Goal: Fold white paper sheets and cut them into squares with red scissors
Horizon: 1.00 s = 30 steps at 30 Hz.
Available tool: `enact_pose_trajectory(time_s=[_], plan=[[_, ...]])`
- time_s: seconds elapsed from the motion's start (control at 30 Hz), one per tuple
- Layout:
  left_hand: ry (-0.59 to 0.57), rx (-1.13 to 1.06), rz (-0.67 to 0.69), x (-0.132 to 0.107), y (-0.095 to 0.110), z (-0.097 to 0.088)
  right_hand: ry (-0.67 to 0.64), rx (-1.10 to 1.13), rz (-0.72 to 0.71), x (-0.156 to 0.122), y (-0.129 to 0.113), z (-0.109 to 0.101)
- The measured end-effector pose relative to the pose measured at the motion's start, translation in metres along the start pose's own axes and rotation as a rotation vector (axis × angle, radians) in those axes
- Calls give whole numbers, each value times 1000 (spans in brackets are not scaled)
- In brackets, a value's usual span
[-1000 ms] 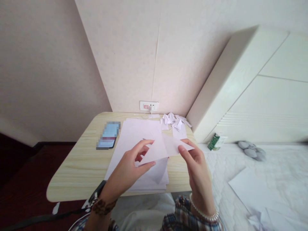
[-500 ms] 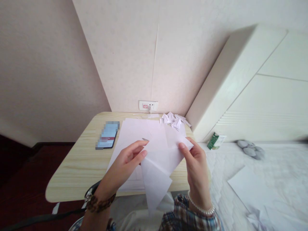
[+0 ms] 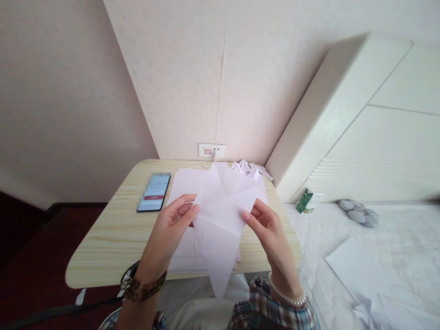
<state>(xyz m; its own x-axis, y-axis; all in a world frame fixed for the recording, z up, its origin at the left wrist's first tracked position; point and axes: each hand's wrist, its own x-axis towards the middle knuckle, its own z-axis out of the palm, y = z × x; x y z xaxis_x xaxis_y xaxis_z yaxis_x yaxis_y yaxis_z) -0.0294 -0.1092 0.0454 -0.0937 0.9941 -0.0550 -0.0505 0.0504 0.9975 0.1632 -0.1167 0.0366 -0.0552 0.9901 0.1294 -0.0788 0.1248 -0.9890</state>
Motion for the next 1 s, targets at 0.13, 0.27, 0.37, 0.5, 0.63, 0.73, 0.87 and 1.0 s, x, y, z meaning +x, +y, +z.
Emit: enact_pose_trajectory(time_s=[0.13,0.27,0.37,0.5,0.63,0.73,0.87,1.0], plan=[[60,-46,0,0,0,0,-78,-95,4,0,4,-1],[53,-78,-13,-1,1,0,-32,-149,-21,-1,2,0],[38,-80,-21,-1,3,0,10,-169,-41,0,0,0],[41,-57,-46,-1,6,0,36,-181,-56,0,2,-2],[-6,-38,-46,0,7,-3,58,-165,-55,-1,4,-4],[-38,-50,-54,1,6,-5,68,-156,-57,-1,5,-5],[-42,-38,-58,2,4,-8,65,-156,-52,-1,5,-6],[-59,14,-28,2,4,-12,76,-160,-44,-1,5,-7]])
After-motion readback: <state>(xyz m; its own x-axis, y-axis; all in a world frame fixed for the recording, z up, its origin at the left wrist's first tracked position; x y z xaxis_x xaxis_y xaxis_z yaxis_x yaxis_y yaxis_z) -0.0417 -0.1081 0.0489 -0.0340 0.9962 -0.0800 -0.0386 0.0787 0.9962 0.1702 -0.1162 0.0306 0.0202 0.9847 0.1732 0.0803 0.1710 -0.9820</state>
